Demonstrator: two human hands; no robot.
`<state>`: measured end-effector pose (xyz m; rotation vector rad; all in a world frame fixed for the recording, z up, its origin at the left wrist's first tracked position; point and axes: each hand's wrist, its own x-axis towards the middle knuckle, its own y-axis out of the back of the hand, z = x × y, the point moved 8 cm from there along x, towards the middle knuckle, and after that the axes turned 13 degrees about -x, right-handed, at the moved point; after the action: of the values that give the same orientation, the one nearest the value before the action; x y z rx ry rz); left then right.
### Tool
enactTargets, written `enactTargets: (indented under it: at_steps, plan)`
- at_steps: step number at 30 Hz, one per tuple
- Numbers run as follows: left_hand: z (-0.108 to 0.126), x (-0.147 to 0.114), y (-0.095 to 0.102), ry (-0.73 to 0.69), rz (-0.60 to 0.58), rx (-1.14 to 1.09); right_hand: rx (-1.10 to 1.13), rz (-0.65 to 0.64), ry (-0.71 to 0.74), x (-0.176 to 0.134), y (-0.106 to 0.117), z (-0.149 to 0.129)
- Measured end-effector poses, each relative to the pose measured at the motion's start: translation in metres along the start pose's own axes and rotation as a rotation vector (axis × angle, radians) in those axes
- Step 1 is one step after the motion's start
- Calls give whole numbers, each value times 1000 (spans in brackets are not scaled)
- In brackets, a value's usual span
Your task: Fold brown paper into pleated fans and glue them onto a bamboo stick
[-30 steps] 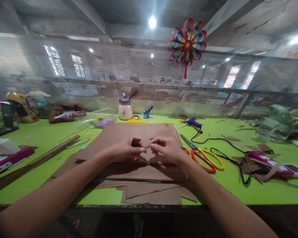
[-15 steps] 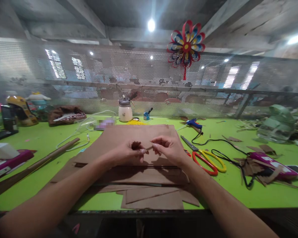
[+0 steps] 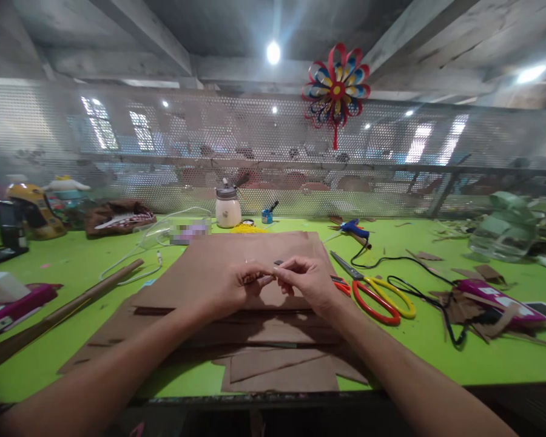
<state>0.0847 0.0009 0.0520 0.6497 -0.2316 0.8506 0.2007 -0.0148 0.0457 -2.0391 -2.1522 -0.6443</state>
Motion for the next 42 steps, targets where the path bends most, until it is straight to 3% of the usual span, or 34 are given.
enactTargets:
  at_steps: [6,11,18,23,34,39,42]
  plan:
    - [-3,1,4,1,51,27,34,33,-39,-1,3,3]
    - [-10,3,7,90,68,-4,121,26,-106,0,3,13]
    - [-15,5,3,222,-33,-216,246,-27,-152,4,2,19]
    - [-22,2,5,301,-31,-304,287,-50,-183,6,1,26]
    - [-29,-4,-1,382,-45,-509,205,76,-206,8,15,33]
    - [-37,-5,2,438,-4,-535,248,184,-188,15,36,36]
    - [-41,-5,0,454,0,-599,321,188,-194,16,36,34]
